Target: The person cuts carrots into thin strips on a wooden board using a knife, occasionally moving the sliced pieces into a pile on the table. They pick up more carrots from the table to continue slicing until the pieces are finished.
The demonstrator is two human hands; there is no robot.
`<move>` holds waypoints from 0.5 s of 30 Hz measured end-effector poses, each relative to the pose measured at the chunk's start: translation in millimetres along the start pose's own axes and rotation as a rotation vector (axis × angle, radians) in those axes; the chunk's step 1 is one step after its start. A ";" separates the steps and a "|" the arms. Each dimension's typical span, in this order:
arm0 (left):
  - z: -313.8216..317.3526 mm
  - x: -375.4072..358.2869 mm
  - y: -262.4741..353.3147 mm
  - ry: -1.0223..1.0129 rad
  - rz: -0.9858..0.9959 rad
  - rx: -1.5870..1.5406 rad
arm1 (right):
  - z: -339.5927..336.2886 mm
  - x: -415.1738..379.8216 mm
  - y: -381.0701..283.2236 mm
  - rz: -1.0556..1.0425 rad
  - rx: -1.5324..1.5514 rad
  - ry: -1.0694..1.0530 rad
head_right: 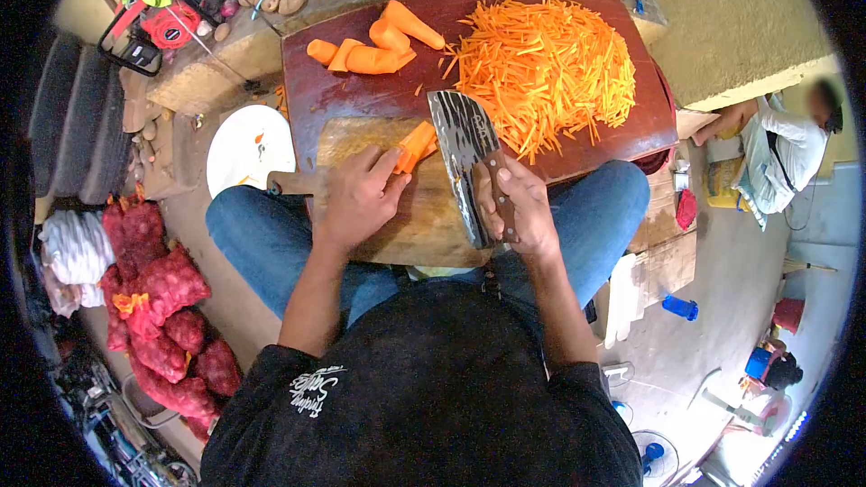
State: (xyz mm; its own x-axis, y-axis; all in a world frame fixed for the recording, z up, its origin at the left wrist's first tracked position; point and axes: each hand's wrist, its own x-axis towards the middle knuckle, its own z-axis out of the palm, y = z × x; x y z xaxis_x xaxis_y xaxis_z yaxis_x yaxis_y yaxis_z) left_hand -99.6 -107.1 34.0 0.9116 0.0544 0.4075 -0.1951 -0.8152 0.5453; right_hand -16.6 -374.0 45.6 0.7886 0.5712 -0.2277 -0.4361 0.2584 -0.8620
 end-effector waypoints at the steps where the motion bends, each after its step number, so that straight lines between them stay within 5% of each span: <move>1: 1.9 -0.8 0.2 0.020 0.005 0.009 | -3.1 -0.1 5.5 0.003 0.068 -0.023; 15: 35.3 0.2 19.2 0.084 0.168 -0.059 | -17.8 42.1 -30.2 -0.048 0.120 -0.046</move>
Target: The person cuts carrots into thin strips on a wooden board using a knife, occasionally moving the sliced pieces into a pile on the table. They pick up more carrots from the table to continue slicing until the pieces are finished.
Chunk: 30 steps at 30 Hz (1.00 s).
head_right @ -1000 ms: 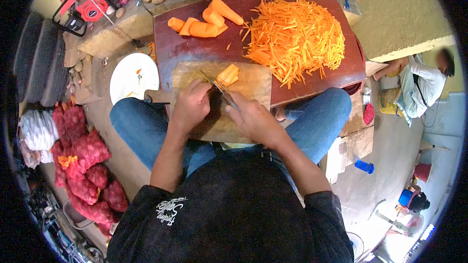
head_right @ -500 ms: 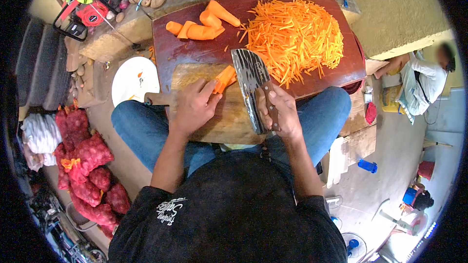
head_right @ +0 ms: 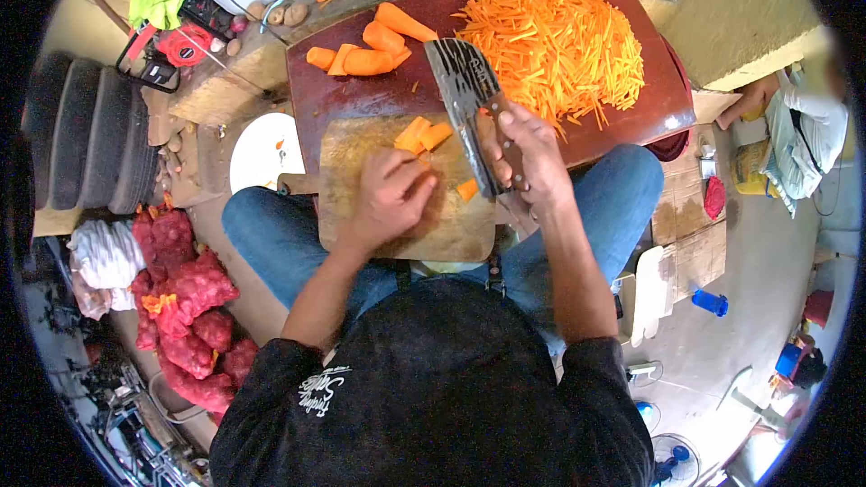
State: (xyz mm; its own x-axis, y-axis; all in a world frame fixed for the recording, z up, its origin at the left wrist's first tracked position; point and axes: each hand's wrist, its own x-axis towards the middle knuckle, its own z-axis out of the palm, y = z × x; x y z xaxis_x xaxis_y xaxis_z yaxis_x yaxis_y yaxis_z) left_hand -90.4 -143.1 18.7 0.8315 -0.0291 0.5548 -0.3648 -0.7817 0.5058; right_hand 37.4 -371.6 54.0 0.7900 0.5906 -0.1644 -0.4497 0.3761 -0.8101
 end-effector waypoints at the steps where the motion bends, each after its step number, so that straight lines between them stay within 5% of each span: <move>1: 7.3 -1.4 7.4 -0.061 0.020 -0.014 | -3.9 3.1 -4.7 0.001 -0.112 0.020; 5: 35.8 -0.2 31.6 -0.231 0.066 0.109 | -15.3 9.7 -22.4 0.047 -0.469 -0.086; 9: 50.5 3.0 29.2 -0.192 0.119 0.071 | -13.8 8.6 -2.5 -0.355 -0.885 -0.096; 13: 56.3 -2.8 26.8 -0.188 0.057 0.001 | -12.5 -6.0 -0.7 -0.337 -1.203 -0.106; 16: 54.8 -1.2 25.4 -0.227 -0.008 -0.043 | -11.1 -7.8 6.8 -0.492 -1.316 -0.143; 26: 32.1 -9.5 31.0 -0.321 -0.070 0.121 | -0.7 -13.4 1.3 -0.449 -1.294 -0.095; 30: 29.6 -4.6 32.4 -0.199 0.000 0.066 | -1.2 -12.0 2.8 -0.446 -1.337 -0.082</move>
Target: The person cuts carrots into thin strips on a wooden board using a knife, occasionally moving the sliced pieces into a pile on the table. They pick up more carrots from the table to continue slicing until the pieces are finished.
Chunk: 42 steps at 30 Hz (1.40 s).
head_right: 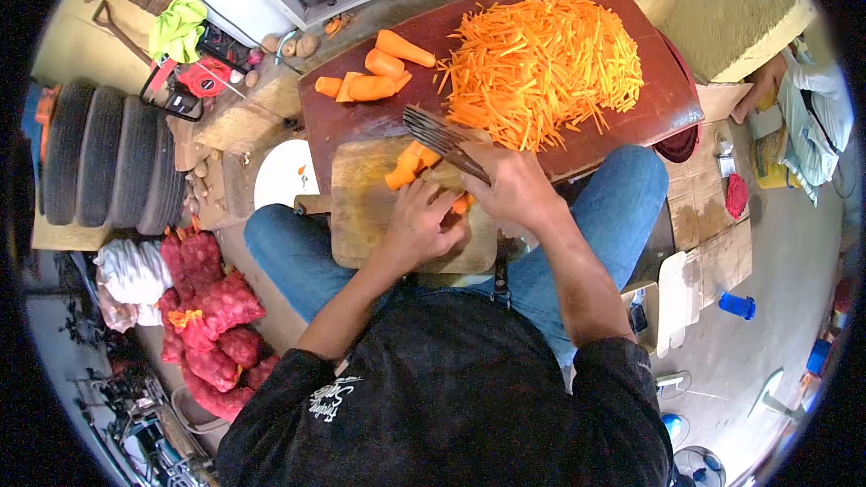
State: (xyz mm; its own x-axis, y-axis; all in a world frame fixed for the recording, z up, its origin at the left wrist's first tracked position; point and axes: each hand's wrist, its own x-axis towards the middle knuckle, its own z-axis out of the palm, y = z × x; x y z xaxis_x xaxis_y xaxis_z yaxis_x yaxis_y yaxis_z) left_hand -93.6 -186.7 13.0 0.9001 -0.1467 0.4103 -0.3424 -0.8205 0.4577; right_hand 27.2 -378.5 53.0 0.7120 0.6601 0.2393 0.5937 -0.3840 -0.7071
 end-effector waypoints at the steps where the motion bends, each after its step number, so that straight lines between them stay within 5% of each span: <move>1: 5.3 2.0 -1.1 0.007 -0.005 -0.014 | 1.3 0.2 0.6 0.004 0.009 -0.006; 14: 11.2 -0.6 -5.9 -0.085 -0.037 -0.075 | 10.7 -3.3 12.7 0.051 0.034 0.076; 20: -24.7 17.2 -13.8 0.016 0.041 0.267 | 9.1 -4.8 8.5 0.042 0.045 0.105; 24: -20.1 25.0 -51.2 -0.117 0.162 0.309 | 5.3 -6.3 11.0 0.041 0.032 0.108; 33: -39.1 46.8 -134.0 -0.001 0.190 0.399 | -6.5 -8.4 4.2 0.051 -0.008 0.075; 42: -61.4 41.7 -181.5 0.175 -0.149 0.219 | -1.5 -12.3 4.0 0.005 -0.043 0.075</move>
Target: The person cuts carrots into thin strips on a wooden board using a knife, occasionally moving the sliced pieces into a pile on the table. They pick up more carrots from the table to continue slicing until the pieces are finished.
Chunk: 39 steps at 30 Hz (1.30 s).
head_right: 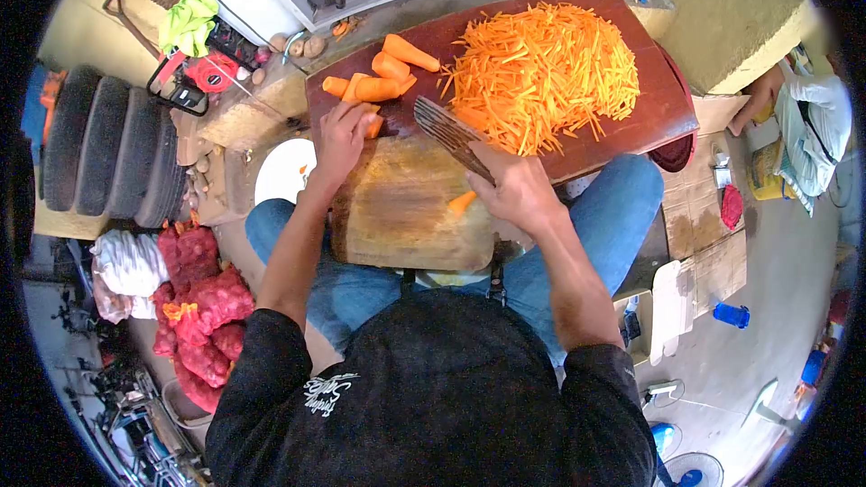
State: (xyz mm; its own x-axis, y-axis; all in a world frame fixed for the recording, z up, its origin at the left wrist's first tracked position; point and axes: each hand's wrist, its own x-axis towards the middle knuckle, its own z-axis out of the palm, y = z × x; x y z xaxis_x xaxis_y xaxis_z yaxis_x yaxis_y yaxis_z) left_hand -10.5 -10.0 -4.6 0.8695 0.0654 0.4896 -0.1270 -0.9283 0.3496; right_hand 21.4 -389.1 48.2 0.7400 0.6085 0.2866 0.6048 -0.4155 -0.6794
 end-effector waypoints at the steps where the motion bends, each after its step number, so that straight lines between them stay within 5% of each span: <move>1: -1.6 -0.6 -2.3 -0.005 -0.083 -0.060 | -0.1 0.5 -1.4 0.006 0.006 -0.023; 4: 4.1 -1.0 -4.8 0.156 -0.346 -0.401 | -3.0 4.7 -5.0 0.012 0.016 -0.073; 7: 0.3 -2.3 5.1 0.269 -0.350 -0.377 | -4.3 4.3 -5.7 0.007 0.011 -0.070; 10: -12.6 -9.9 30.0 0.108 -0.171 -0.207 | -6.5 1.6 -7.1 0.015 0.029 -0.052; 13: -14.9 -33.6 107.1 -0.227 -0.275 -0.509 | -7.1 3.3 -3.9 0.022 0.068 -0.022; 16: -8.6 -57.6 175.6 -0.290 -0.092 -0.382 | -4.9 3.1 1.8 -0.003 0.075 0.019; 17: 11.0 -69.8 182.1 -0.156 0.024 -0.281 | -6.2 3.9 0.7 0.000 0.077 0.023; 19: 24.3 -78.1 190.6 -0.211 0.001 -0.268 | -10.8 4.4 -2.8 0.013 0.079 0.022; 27: 30.3 -65.9 187.8 -0.229 0.046 -0.267 | -4.4 4.1 -3.1 0.061 0.087 0.021; 31: 21.0 -71.1 182.8 -0.209 -0.088 -0.113 | 2.3 -2.4 -8.1 0.167 0.144 0.001; 37: -4.4 -87.5 139.7 -0.151 -0.292 -0.195 | 1.4 -47.6 -58.5 0.486 0.669 -0.114; 39: -13.3 -96.4 129.9 -0.114 -0.183 -0.297 | 5.1 -58.8 -73.6 0.541 0.676 -0.153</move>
State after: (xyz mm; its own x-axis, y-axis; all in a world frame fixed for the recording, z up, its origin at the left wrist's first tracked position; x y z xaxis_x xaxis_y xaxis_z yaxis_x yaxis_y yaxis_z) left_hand -117.2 -132.0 4.3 0.9361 0.1642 0.3110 -0.0826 -0.7568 0.6484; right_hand -68.2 -390.8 78.0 0.7979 0.5481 -0.2509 -0.1567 -0.2133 -0.9643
